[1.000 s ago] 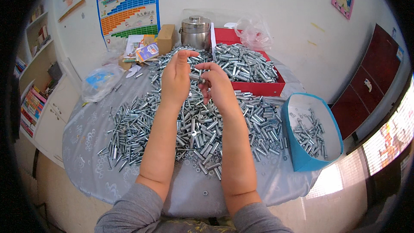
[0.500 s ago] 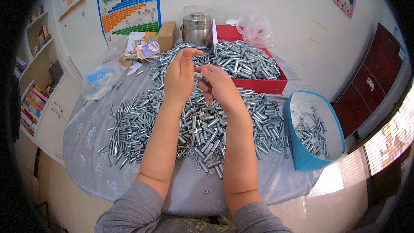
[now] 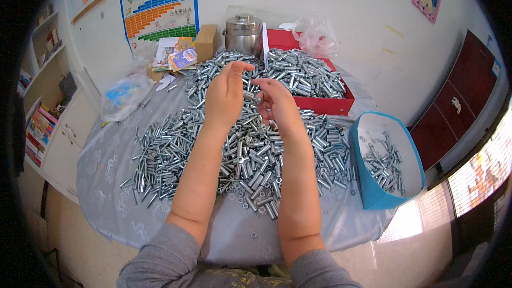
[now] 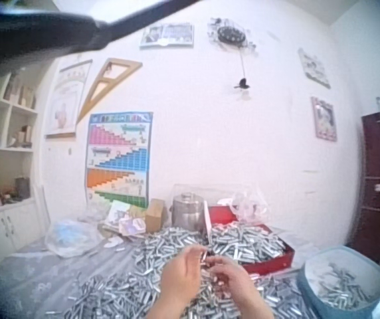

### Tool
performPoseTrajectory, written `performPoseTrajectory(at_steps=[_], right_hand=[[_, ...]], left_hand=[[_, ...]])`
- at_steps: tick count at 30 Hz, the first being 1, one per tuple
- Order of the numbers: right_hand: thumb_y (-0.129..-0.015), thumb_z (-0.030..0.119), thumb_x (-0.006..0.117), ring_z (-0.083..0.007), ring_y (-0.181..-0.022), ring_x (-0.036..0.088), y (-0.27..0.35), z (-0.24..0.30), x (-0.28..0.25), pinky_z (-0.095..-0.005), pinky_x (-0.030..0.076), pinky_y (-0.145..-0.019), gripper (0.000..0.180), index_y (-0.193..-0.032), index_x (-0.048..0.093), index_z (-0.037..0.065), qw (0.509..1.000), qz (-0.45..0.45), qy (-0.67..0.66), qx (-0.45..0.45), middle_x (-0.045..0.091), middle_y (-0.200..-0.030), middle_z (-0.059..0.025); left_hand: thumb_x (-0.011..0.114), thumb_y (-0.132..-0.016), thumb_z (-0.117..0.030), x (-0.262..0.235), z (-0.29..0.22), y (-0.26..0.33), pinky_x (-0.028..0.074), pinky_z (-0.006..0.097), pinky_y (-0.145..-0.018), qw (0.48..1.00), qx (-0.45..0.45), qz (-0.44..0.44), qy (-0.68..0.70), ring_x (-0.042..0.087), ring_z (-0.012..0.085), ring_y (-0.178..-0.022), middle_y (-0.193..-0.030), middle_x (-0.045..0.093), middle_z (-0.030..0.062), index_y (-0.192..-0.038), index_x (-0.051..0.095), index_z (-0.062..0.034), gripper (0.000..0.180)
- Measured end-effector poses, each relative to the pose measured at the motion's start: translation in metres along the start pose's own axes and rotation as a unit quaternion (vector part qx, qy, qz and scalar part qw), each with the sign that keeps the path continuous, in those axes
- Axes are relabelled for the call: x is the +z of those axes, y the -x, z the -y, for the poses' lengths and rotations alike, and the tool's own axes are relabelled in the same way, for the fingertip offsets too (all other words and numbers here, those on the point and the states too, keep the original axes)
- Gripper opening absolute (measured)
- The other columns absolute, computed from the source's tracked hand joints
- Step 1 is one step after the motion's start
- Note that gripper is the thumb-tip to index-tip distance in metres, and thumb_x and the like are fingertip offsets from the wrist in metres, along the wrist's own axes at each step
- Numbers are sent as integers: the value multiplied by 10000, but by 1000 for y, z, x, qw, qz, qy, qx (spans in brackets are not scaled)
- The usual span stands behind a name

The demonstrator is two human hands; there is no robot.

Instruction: The person repeatedly picks small metal fasteners from a large pile on a table, inserts a small ring into each fastener, and places the assembled unit into a blue container. The process is continuous and repetitive throughout the clip.

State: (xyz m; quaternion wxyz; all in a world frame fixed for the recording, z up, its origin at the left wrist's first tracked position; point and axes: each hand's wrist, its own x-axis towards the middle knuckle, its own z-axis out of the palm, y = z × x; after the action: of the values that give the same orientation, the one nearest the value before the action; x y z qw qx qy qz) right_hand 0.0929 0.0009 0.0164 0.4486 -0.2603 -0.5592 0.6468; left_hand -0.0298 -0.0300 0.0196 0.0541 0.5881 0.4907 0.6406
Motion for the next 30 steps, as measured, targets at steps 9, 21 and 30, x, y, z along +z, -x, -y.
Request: performPoseTrajectory(at_steps=[9, 21, 30], right_hand=[[-883, 252, 405, -113, -434, 460, 1, -2, 7, -242, 412, -406, 348, -1122, 497, 17, 996, 90, 17, 0, 491, -628, -19], [-907, 233, 376, -132, -536, 499, -2, -8, 3, -298, 497, -453, 354, -1177, 418, 8, 998, 31, -34, 44, 484, -721, -57], [-880, 231, 418, -173, -626, 548, -12, -17, -2, -324, 521, -497, 378, -1167, 413, -15, 996, 71, -8, 48, 509, -741, -68]], left_hand=[[286, -937, -442, -8, 2, -3, 436, 384, -591, 1000, 6, -21, -8, 592, 326, -686, -705, 615, 126, -890, 595, -72, 484], [275, -940, -440, -3, 17, -6, 430, 390, -592, 999, -27, -17, -28, 583, 337, -680, -692, 603, 134, -891, 599, -86, 482], [280, -937, -442, 0, 23, -6, 431, 405, -600, 998, -31, -18, -43, 586, 342, -687, -700, 609, 136, -894, 605, -92, 480]])
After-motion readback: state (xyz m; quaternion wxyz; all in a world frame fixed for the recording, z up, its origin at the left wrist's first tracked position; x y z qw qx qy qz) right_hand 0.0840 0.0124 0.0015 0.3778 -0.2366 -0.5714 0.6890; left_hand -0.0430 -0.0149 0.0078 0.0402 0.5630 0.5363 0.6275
